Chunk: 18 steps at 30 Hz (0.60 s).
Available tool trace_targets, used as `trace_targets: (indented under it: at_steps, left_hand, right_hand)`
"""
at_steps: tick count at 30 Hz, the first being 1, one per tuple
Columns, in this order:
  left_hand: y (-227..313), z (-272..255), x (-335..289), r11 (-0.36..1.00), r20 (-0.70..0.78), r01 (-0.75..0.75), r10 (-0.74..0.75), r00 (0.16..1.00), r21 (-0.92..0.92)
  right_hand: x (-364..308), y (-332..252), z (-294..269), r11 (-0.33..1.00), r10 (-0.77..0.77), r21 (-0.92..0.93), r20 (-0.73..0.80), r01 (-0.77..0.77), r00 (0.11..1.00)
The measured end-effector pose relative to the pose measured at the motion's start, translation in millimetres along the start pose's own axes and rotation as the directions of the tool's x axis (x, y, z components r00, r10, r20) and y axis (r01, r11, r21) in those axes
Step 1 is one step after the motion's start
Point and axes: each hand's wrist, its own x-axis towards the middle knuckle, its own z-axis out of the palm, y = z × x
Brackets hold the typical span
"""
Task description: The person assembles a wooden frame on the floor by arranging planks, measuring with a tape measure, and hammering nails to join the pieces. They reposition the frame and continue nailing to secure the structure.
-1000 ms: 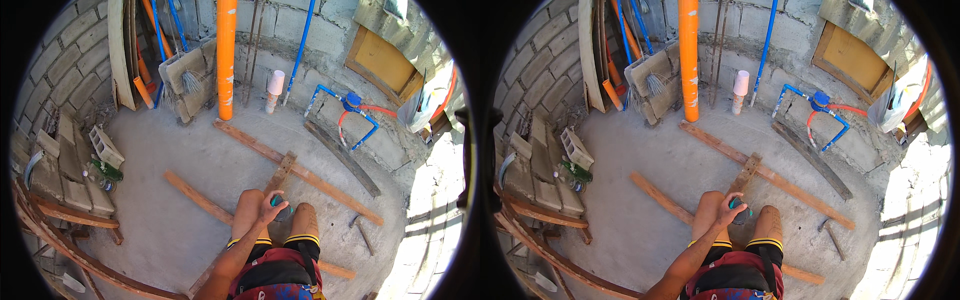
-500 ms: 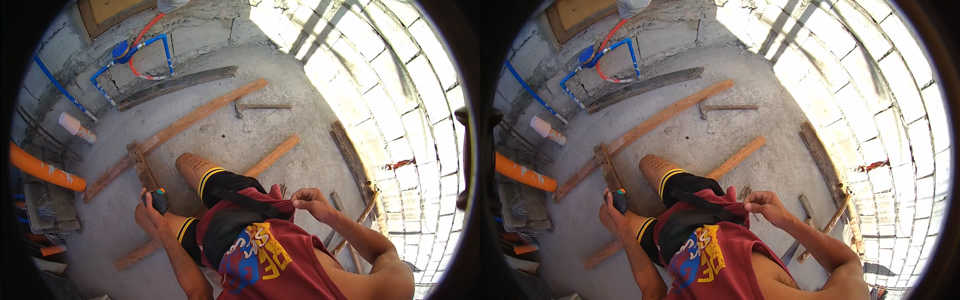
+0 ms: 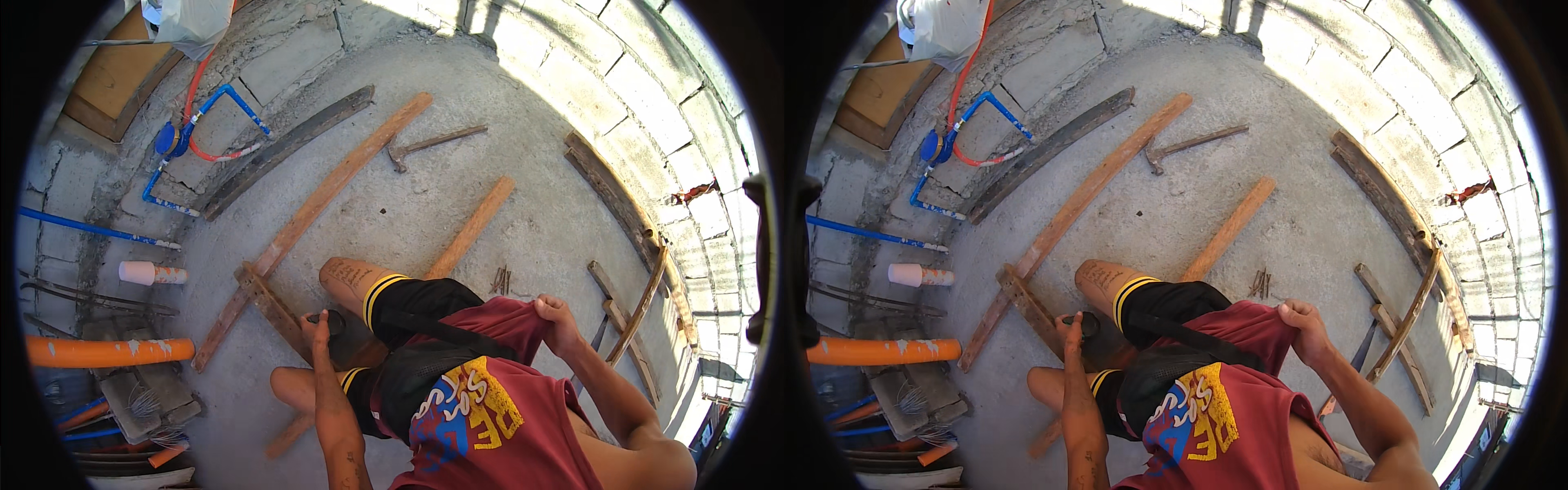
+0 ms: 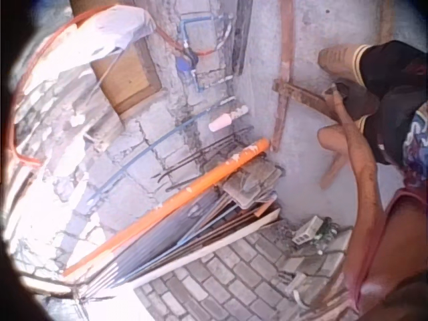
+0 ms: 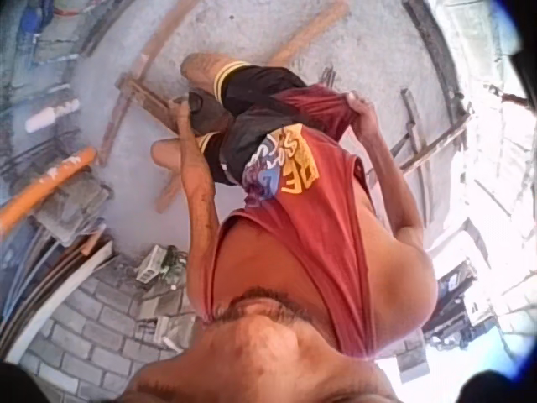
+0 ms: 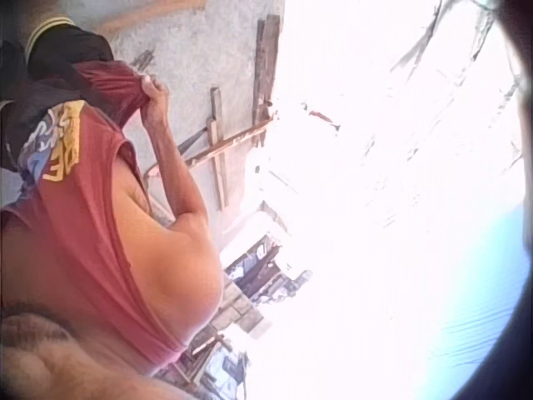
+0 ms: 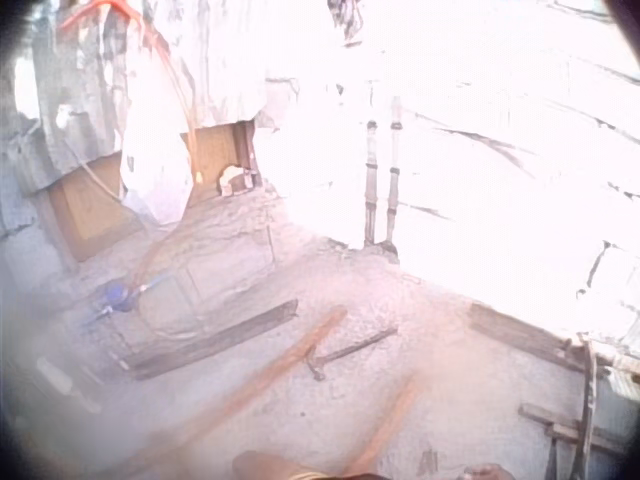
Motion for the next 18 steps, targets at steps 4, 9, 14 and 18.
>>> trace_targets:
  at_steps: [4, 9, 14, 18]
  left_hand:
    - [53.0, 13.9, -23.2, 0.967, 0.002, -0.079, 0.081, 0.997, 0.244]
    - [201.5, -8.8, -187.7, 0.38, 0.326, -0.909, 0.892, 0.312, -0.169]
    - [247.2, -26.3, -323.2, 0.159, 0.771, -0.822, 0.477, -0.421, -0.547]
    - [246.8, -28.8, -330.8, 0.222, 0.777, -0.796, 0.468, -0.42, -0.564]
  right_hand:
    - [-62.8, -86.5, 26.4, 0.878, 0.417, -0.041, 0.558, -0.477, 0.718]
    - [-67.8, -133.6, 75.8, 0.948, 0.305, -0.316, 0.864, -0.041, 0.4]
    - [-61.9, -121.4, 65.7, 0.974, 0.222, -0.226, 0.952, -0.002, 0.209]
    - [-62.8, -97.7, 43.0, 0.814, 0.573, -0.127, 0.331, -0.566, 0.75]
